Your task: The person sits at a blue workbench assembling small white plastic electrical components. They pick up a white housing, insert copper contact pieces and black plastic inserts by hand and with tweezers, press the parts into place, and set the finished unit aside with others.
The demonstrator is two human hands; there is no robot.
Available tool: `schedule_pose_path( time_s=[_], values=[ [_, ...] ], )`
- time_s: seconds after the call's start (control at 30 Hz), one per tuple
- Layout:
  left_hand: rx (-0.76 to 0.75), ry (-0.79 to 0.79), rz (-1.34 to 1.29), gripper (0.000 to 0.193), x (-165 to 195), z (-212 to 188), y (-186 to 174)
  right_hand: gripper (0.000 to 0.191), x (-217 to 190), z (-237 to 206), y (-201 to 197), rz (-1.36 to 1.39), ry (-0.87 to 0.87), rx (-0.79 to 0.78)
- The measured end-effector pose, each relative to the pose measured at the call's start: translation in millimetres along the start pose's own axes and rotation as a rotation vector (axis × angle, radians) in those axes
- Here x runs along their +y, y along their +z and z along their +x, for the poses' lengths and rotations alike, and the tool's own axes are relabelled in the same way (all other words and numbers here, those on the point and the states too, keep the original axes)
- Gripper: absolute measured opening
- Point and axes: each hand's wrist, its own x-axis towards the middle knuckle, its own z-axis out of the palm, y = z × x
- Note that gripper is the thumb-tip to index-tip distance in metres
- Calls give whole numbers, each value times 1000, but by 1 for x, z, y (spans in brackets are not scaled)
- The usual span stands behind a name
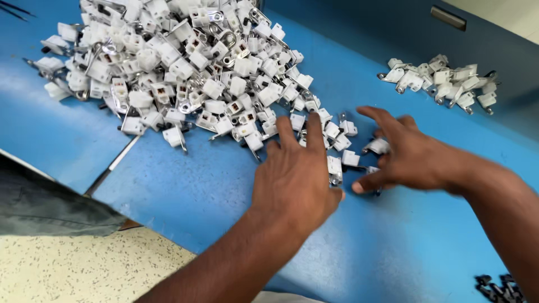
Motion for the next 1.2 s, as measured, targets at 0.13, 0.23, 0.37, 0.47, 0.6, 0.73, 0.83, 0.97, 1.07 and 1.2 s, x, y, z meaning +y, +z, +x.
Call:
schedule_pose_path(
  time_s=[0.13, 0.23, 0.37, 0.47, 0.6, 0.73, 0.83, 0.97, 1.07, 1.2],
  values=[
    [115, -74, -39, 113, 13, 11, 15, 131, -22, 7, -17, -202, -24, -84],
    [164, -95, 16, 102, 18, 17, 25, 120, -27, 8, -16, -189, -91, -80],
    [159, -149, 80, 103, 25, 24, 33, 98, -16, 5, -6, -5, -205, -46],
    [104, -225, 126, 118, 34, 33, 32, 84, -5, 3, -3, 131, -248, -17],
    [86, -297, 23, 118, 46, 44, 29, 74, 0, 8, 0, 171, -257, -7],
    [153, -244, -109, 115, 41, 41, 30, 57, 10, 11, 7, 377, -317, -47],
    [156, -233, -151, 108, 38, 42, 30, 52, 12, 12, 8, 444, -297, -11],
    [59, -189, -291, 98, 28, 49, 21, 44, 11, 9, 9, 471, -235, -26],
    [-14, -140, -429, 97, 17, 55, 17, 38, 10, 5, 9, 572, -204, -21],
    [-127, 9, -757, 92, -2, 64, 17, 50, 18, 7, 7, 684, -197, -50]
  ],
)
